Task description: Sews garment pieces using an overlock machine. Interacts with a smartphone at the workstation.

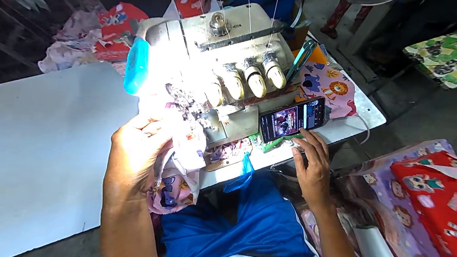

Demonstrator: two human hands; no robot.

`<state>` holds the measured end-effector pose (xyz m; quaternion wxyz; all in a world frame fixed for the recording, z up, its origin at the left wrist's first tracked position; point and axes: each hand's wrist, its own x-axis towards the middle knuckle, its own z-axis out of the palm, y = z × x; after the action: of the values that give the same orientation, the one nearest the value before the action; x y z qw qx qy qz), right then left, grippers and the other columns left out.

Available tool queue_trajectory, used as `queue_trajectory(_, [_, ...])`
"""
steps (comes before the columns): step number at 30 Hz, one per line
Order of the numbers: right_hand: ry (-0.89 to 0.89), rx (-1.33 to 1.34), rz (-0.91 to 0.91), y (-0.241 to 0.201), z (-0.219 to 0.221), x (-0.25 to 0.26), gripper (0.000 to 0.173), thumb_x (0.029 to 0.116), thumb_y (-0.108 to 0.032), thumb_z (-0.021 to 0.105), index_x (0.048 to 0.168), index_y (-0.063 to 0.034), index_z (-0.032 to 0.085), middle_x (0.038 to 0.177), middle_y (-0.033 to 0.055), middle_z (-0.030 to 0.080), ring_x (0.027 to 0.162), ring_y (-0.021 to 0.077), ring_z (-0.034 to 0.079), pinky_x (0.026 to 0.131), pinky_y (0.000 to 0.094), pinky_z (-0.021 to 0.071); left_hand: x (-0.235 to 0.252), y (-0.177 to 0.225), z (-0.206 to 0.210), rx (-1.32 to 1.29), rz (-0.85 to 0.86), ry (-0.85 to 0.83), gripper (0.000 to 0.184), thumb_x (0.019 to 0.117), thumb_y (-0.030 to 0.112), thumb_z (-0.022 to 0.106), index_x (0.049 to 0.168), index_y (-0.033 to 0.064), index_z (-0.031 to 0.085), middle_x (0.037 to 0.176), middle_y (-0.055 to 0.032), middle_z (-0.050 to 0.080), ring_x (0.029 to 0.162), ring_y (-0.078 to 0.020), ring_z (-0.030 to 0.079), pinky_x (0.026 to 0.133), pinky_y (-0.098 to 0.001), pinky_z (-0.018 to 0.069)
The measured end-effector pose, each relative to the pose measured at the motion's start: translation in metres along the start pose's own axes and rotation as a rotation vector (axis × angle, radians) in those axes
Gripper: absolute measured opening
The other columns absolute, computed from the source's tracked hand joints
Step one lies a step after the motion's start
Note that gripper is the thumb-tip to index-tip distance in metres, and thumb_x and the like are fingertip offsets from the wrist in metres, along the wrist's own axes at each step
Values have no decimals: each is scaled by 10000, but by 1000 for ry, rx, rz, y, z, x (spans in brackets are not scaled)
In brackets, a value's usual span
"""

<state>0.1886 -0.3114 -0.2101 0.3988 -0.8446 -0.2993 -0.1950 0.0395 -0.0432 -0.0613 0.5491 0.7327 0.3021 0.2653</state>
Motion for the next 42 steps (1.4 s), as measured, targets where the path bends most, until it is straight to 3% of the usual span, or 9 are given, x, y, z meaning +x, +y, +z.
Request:
queue_trajectory(4, [-10, -4, 14, -3, 4, 3, 304, 1047, -217, 550, 1217, -31, 721, 1423, 164, 606, 1396, 364, 494, 1161, 491, 391, 0, 0, 0, 15, 22, -12, 199, 950, -19, 652, 1084, 128, 657, 884, 98, 720, 755, 15, 689, 682, -167, 588])
queue_trajectory(15, [-82, 166, -143, -27, 19, -6, 250, 1021, -181, 598, 1176, -55, 748, 1358, 88, 668, 1377, 295, 527, 1168, 445, 401, -1, 1, 1, 23, 12, 4, 197, 954, -23, 646, 1090, 118, 656, 886, 94, 728, 755, 16, 691, 682, -165, 586])
queue_trajectory(30, [-5, 101, -78, -10, 5, -9, 241, 1022, -154, 593, 1161, -43, 754, 1332, 117, 678, 1351, 317, 550, 1145, 438, 427, -1, 1, 2, -3, 14, 7, 185, 947, -24, 654, 1065, 118, 648, 897, 81, 740, 793, -8, 717, 704, -185, 603])
queue_trajectory(37, [5, 3, 10, -7, 3, -1, 299, 1045, -197, 549, 1220, -19, 716, 1396, 165, 629, 1384, 358, 512, 1155, 476, 402, -1, 1, 1, 18, 16, 11, 175, 949, -14, 655, 1047, 131, 649, 856, 105, 719, 734, 19, 686, 668, -169, 588])
queue_trajectory(42, [-68, 90, -84, -21, 14, -3, 268, 1017, -182, 588, 1192, -48, 741, 1388, 125, 642, 1380, 336, 520, 1146, 473, 420, -2, 2, 3, 16, 13, 14, 182, 951, -18, 652, 1067, 124, 653, 868, 103, 725, 744, 22, 689, 678, -163, 587])
